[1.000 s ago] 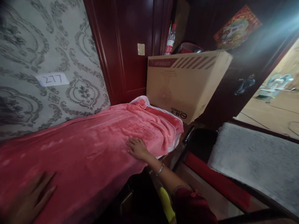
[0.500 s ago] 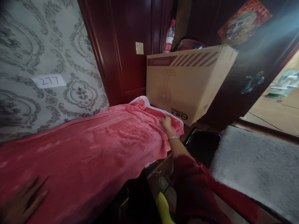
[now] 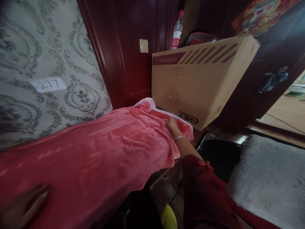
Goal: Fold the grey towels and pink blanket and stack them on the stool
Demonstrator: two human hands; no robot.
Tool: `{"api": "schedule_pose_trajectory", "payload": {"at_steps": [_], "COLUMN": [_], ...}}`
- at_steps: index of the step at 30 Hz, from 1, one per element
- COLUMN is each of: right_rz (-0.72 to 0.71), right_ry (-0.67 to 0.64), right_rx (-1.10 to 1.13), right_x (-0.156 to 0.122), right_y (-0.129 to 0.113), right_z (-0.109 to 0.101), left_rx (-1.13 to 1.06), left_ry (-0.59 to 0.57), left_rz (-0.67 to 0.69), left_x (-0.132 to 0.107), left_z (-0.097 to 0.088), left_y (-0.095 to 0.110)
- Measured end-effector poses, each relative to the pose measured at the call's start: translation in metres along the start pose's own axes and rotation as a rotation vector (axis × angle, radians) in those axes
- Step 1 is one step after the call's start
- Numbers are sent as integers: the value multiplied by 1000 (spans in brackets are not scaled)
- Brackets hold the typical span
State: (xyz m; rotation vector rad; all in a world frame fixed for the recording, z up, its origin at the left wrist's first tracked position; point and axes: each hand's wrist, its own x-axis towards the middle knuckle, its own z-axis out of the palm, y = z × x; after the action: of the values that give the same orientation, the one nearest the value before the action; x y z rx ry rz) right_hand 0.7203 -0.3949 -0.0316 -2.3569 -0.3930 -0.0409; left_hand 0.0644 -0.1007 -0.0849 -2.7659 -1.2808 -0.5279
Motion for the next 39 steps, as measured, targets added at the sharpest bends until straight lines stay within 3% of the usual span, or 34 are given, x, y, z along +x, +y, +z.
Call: {"api": "schedule_pose_trajectory", "payload": {"at_steps": [3,7,13,19,23,26,33,36,39], "right_rz": [73,140,112,-26,-97,-144,-228,-231,-214], "right_ry": [113,134,64,-91,-120,-102,-121,-162,-199], "right_rx": [-65,-159,-341,-485,-538,-507,-184,-24,140], "right_x": [15,28,31,29,43,65,117,129,141], "right_y": [3,8,25,48,39,10,-78,-96,-106], "right_z": [-26,-46,-35,-20,-17,-5,79,111,128], "left_rx": [-137,-277,-266,-95,-26,-26,-38,-27,-29], "left_ry": [-23,-97,-171,-202,-208,-157,-168,-193,-192], "left_rz": [-5,237,507,444,456,479,486,470,458], "left_x": [32,88,164,205,208,205,205,204,203], "left_z": [-5,5,36,55,74,87,94,94,95], "left_y": [47,128,227,297,311,309,304,305,305]}}
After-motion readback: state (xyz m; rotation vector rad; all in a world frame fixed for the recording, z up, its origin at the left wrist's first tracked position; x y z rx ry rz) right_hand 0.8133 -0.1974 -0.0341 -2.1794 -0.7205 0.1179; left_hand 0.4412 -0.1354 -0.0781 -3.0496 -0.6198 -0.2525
